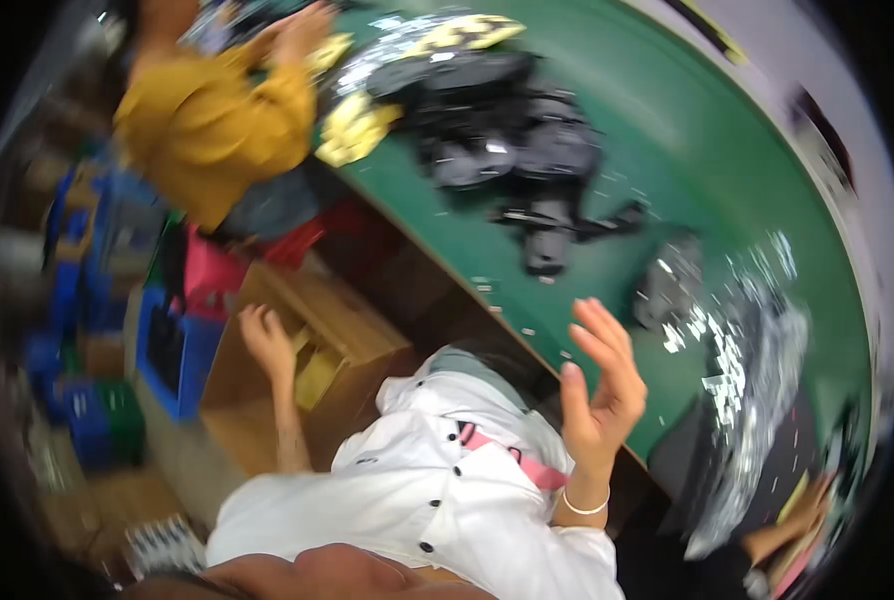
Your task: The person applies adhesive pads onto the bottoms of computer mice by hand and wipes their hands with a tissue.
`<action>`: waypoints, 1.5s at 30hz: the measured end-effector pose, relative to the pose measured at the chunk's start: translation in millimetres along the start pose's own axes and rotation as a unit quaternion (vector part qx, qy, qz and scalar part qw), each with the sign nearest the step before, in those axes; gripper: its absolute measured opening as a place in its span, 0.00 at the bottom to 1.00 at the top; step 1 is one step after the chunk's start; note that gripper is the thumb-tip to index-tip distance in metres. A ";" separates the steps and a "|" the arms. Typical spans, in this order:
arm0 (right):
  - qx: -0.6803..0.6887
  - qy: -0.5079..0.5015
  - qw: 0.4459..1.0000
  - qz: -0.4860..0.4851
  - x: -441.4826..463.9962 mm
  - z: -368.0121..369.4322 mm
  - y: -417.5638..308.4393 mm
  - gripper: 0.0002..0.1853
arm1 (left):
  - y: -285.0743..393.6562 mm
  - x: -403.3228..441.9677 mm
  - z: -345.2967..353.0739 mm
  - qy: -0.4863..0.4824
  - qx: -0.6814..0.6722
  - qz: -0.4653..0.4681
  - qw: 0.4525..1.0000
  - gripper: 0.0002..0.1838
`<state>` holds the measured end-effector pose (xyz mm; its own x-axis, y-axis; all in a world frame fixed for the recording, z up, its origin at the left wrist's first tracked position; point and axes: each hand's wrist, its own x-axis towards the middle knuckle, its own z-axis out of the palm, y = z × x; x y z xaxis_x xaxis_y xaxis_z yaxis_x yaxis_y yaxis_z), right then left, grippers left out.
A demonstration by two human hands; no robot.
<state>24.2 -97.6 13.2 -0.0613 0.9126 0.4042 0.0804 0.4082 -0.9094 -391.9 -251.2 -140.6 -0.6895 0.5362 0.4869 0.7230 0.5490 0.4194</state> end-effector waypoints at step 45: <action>-0.489 -0.189 0.843 0.122 65.0 -133.0 79.8 0.33 | 490.0 -8.6 90.3 -0.682 -0.622 -0.204 0.327 0.15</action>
<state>158.9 -2.6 -20.0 -0.2224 0.9749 -0.0104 0.9065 0.2028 -0.3704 -35.6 71.0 -8.5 0.4955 0.8340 -0.2426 -0.5680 0.5225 0.6359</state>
